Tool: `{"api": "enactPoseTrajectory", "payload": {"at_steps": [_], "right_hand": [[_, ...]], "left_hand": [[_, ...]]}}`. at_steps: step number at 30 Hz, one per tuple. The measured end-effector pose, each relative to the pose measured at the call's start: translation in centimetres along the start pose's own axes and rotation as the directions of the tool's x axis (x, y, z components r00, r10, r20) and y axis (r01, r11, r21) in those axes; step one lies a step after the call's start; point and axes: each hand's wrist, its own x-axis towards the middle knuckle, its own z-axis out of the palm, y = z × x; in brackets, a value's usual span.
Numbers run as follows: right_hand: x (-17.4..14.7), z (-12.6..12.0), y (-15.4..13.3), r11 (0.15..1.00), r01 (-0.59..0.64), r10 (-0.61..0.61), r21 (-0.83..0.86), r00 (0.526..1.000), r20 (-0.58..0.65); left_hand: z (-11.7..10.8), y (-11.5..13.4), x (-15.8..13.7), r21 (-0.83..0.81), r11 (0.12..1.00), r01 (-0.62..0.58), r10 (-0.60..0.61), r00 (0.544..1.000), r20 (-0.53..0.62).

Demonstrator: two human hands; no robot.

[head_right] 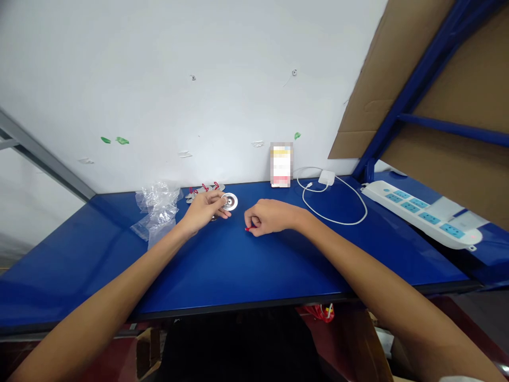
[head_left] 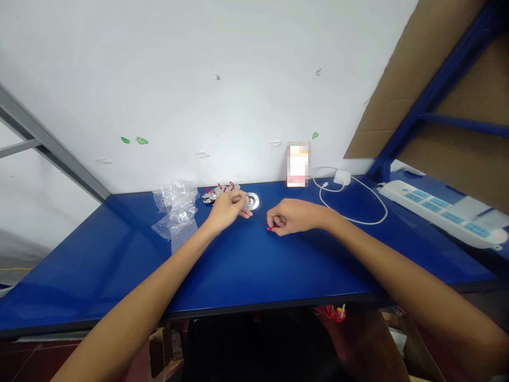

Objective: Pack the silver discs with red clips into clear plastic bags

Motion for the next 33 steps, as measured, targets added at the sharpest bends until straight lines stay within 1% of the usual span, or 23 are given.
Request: {"api": "enactPoseTrajectory", "payload": {"at_steps": [4,8,10,12,15,16,18,22,26,29,31,33], "right_hand": [[-0.1,-0.2,0.7,0.974,-0.033,0.043,0.222,0.998,-0.040],[0.0,0.0,1.3,0.928,0.044,0.016,0.369,0.987,-0.159],[0.3,0.2,1.3,0.893,0.060,0.042,0.446,0.976,-0.216],[0.5,0.5,1.4,0.870,0.056,0.103,0.489,0.951,-0.291],[1.0,0.7,1.6,0.857,0.061,0.178,0.512,0.898,-0.404],[1.1,0.8,1.8,0.851,0.064,0.191,0.522,0.887,-0.421],[1.3,1.0,2.1,0.836,0.074,0.200,0.543,0.881,-0.429],[1.5,1.2,2.5,0.830,0.085,0.203,0.551,0.874,-0.441],[1.7,1.5,2.2,0.857,0.060,0.212,0.512,0.864,-0.457],[1.7,1.8,2.0,0.875,0.062,0.199,0.479,0.858,-0.474],[1.8,2.0,1.9,0.905,0.073,0.158,0.420,0.858,-0.489],[1.9,2.2,1.9,0.954,0.081,0.090,0.287,0.841,-0.534]], "left_hand": [[-0.1,-0.1,0.1,-0.015,0.999,0.035,-0.036,0.999,-0.038],[0.0,0.0,0.1,-0.078,0.993,0.084,-0.090,0.994,-0.068],[0.2,0.1,0.1,-0.137,0.986,0.094,-0.104,0.992,-0.069],[0.3,0.1,0.1,-0.181,0.979,0.096,-0.110,0.991,-0.070],[0.3,0.0,0.2,-0.193,0.976,0.097,-0.112,0.991,-0.073],[0.3,-0.1,0.2,-0.187,0.978,0.094,-0.109,0.992,-0.069],[0.4,-0.2,0.2,-0.174,0.981,0.089,-0.100,0.993,-0.057],[0.4,-0.4,0.2,-0.157,0.984,0.083,-0.091,0.995,-0.043],[0.5,-0.2,-0.1,-0.172,0.983,0.059,-0.065,0.997,-0.033],[0.7,0.0,-0.3,-0.150,0.988,0.046,-0.052,0.998,-0.031],[1.0,0.0,-0.5,-0.136,0.990,0.043,-0.046,0.999,-0.021],[1.4,0.0,-0.6,-0.140,0.989,0.037,-0.037,0.999,0.000]]}}
